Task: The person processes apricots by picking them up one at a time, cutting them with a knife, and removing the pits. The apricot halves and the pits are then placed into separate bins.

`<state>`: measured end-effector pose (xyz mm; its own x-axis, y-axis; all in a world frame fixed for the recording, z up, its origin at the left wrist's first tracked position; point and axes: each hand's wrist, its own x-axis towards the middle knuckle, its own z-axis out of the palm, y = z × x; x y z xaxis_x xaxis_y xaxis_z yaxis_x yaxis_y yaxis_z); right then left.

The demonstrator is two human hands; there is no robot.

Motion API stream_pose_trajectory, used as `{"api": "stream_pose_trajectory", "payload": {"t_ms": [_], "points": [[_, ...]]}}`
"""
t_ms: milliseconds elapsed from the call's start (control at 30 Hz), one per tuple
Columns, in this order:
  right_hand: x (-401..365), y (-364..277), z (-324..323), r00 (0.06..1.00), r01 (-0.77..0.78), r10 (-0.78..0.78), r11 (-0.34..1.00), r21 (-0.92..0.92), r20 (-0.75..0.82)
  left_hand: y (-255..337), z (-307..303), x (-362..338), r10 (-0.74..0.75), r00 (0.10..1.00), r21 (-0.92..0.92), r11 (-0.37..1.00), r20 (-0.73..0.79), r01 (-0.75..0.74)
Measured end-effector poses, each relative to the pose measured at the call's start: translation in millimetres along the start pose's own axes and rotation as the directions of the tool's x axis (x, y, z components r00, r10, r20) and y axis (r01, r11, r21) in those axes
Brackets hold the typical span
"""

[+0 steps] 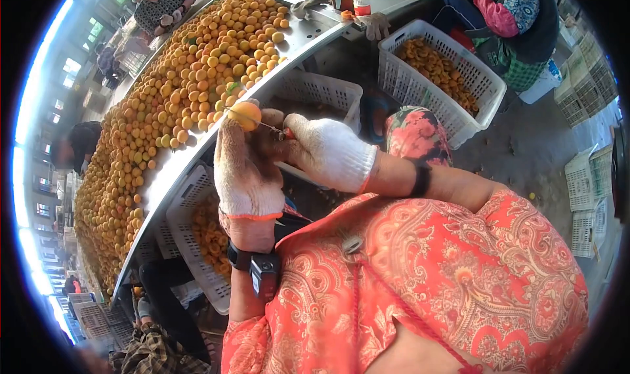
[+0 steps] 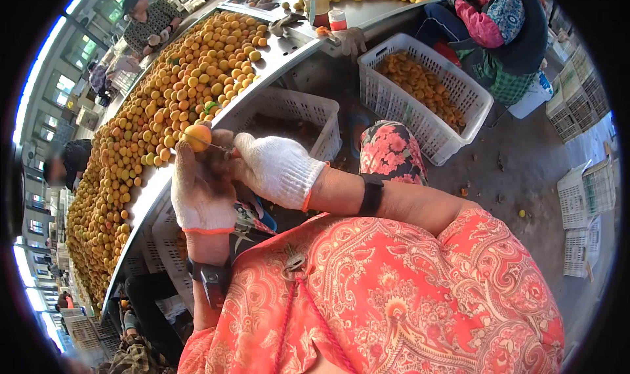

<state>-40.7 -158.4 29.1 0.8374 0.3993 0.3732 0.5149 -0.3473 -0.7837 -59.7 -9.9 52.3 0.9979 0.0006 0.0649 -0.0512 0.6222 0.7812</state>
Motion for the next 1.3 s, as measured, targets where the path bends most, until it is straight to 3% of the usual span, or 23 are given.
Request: {"api": "stream_pose_trajectory", "payload": {"t_ms": [67,133,233,267,300,367,433,533,633,700,767,933,1000,1033,1133,1200,1300], "points": [[0,4,2,1.000,-0.008,0.008,0.999,-0.044,0.001,-3,1,3,0.035,0.999,0.012,0.999,0.004,-0.035],[0,5,1,1.000,-0.017,0.017,0.996,-0.090,-0.001,-11,-2,9,0.166,0.986,-0.060,0.984,-0.020,-0.166],[-2,7,2,0.999,-0.034,0.036,0.994,-0.107,0.009,-12,-8,13,0.160,0.986,0.022,0.987,-0.046,-0.159],[-1,8,1,0.998,-0.051,0.056,0.992,-0.120,0.039,-14,-8,16,0.074,0.993,-0.099,0.992,-0.089,-0.083],[0,9,1,0.995,-0.065,0.075,0.989,-0.134,0.068,-16,-8,17,0.072,0.993,-0.097,0.992,-0.091,-0.081],[-1,7,-2,0.993,-0.087,0.096,0.990,-0.109,0.073,-20,-8,20,-0.108,0.967,-0.224,0.973,-0.229,0.055],[-1,4,-7,0.990,-0.111,0.117,0.990,-0.088,0.076,-22,-7,20,-0.075,0.985,-0.230,0.973,-0.158,0.037],[-3,3,-11,0.994,-0.104,0.103,0.995,0.014,0.033,-23,16,7,0.146,0.986,0.163,0.978,-0.074,-0.133],[-6,11,-7,0.998,-0.062,0.062,0.998,0.014,0.023,-31,3,7,0.085,0.996,0.115,0.990,-0.031,-0.081],[-7,16,-2,0.990,-0.126,0.128,0.991,-0.053,0.050,-33,1,9,0.026,1.000,0.081,0.996,-0.002,-0.025],[-7,12,-2,0.992,-0.122,0.124,0.991,-0.050,0.028,-35,11,9,-0.132,0.980,-0.151,0.983,-0.151,0.109],[-8,3,-9,0.994,-0.104,0.101,0.989,-0.103,-0.033,-34,8,17,-0.002,0.993,0.001,1.000,-0.119,0.002],[-11,11,-4,0.998,-0.056,0.053,0.995,-0.082,-0.047,-33,7,20,0.150,0.977,0.205,0.972,-0.149,-0.118],[-11,13,-2,0.998,-0.056,0.053,0.995,-0.081,-0.043,-34,4,19,0.150,0.977,0.205,0.972,-0.153,-0.117],[-9,15,0,0.995,-0.099,0.099,0.989,-0.110,-0.005,-36,6,18,0.060,0.993,0.089,0.995,-0.100,-0.051],[-8,9,0,0.992,-0.101,0.100,0.995,-0.003,-0.074,-37,19,13,-0.152,0.961,-0.172,0.978,-0.232,0.114],[-4,8,-1,0.993,-0.113,0.109,0.988,-0.102,-0.039,-35,17,19,-0.218,0.928,-0.147,0.973,-0.303,0.180]]}}
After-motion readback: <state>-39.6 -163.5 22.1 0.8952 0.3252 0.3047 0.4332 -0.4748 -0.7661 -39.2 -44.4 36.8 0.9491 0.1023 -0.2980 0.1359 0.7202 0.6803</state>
